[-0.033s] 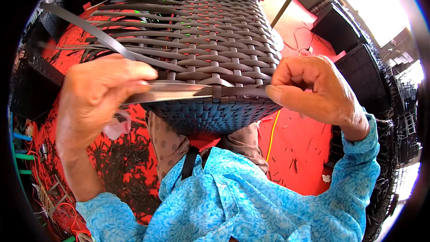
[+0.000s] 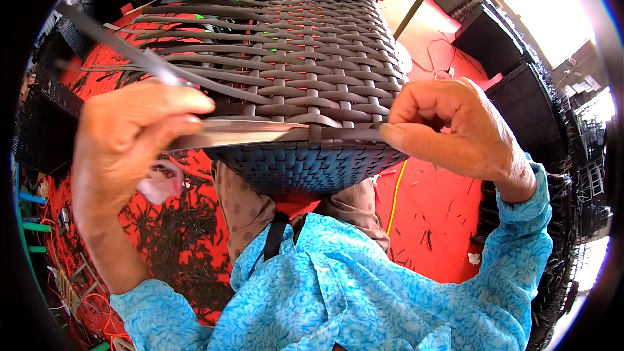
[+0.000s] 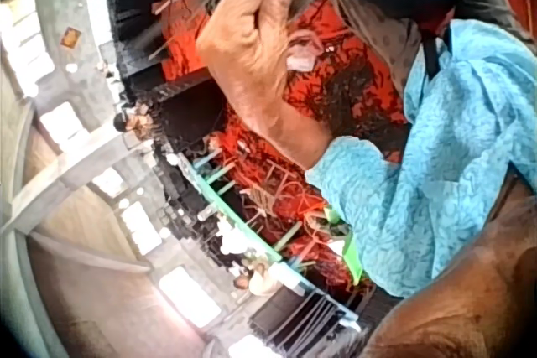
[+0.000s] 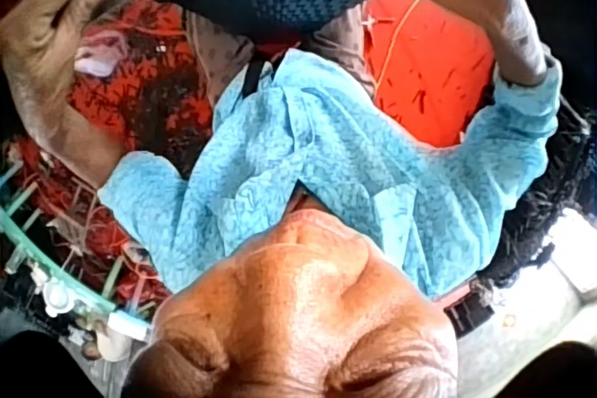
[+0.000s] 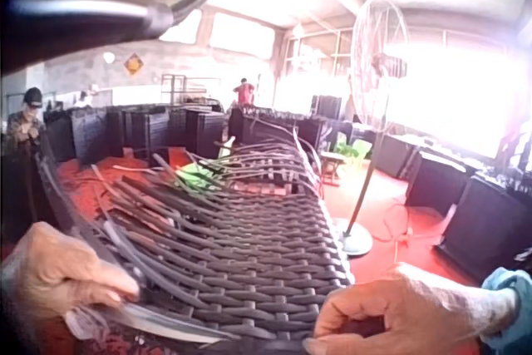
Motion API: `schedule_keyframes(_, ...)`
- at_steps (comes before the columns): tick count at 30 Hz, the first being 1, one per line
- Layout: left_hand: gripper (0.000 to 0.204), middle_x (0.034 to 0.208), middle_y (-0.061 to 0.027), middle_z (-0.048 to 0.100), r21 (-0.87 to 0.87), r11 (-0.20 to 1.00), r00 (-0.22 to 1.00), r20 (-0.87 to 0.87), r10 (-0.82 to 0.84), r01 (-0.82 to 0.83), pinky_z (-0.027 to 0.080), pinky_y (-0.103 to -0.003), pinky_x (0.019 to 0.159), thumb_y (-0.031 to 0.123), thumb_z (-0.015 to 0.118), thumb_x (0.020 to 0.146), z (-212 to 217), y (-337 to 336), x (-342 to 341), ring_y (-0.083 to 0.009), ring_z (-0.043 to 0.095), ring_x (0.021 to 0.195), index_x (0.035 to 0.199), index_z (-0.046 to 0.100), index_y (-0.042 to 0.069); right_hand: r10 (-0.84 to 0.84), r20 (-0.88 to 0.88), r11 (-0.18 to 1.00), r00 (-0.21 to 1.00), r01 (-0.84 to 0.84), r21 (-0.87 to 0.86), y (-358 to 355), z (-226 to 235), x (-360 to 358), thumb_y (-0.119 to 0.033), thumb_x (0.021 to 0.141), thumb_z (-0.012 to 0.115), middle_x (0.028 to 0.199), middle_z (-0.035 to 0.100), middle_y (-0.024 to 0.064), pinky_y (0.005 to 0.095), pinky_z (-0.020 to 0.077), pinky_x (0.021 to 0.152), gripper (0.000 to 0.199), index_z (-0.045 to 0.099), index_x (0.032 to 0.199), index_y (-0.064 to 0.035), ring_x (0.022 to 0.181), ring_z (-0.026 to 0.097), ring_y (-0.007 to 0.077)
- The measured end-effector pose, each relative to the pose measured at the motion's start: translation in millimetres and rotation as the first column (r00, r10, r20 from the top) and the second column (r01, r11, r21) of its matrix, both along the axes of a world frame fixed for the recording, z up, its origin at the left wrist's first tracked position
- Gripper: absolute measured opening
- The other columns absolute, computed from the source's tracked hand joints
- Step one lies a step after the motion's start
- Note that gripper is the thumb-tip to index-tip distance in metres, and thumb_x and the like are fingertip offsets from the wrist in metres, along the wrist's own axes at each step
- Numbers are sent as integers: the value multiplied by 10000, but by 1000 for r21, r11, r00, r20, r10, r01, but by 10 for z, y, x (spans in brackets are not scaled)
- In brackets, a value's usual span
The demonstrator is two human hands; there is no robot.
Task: The person weaves synthetic rattan strips into a chair frame using a flat metal tool, turns the chair, and weaves additional strips along the frame by hand.
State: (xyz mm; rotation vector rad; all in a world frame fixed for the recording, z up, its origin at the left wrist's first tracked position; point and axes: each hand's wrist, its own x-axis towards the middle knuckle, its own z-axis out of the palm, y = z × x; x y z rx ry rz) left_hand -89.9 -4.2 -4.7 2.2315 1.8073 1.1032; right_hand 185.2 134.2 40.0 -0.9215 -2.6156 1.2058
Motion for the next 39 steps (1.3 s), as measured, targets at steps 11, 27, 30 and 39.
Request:
schedule_keyframes(11,864,602,50,371,220,974,470,866,-172,-48,243,-173,398,782,506,712,-401,-458,-282,-28,310,446,1037,497,-18,390,-111,716,914,-226,660,69,-174,-152,-54,782,702,699,608,74,293,444,516,80,655,822,-4,588,576,171)
schedule_keyframes(27,234,520,29,386,98,921,891,309,332,-377,270,-222,436,169,787,755,-383,28,876,-34,336,483,742,600,29,358,-184,803,916,-201,561,119,-191,-72,-53,818,649,827,643,74,270,477,591,425,491,1209,4,635,620,146)
schedule_keyframes(30,191,519,10,382,145,910,899,276,340,-389,280,-231,435,113,753,772,-354,67,936,-48,347,476,739,586,26,411,-238,771,880,-196,605,132,-215,-123,-40,797,663,915,655,86,279,500,601,416,504,1179,10,665,646,154)
schedule_keyframes(39,214,542,70,417,391,784,690,721,64,-481,261,-199,419,15,614,829,-420,52,590,-5,351,461,635,538,66,213,-691,965,690,-36,261,229,-34,-72,-85,923,580,1078,616,39,261,445,929,223,583,1131,-2,1050,565,104)
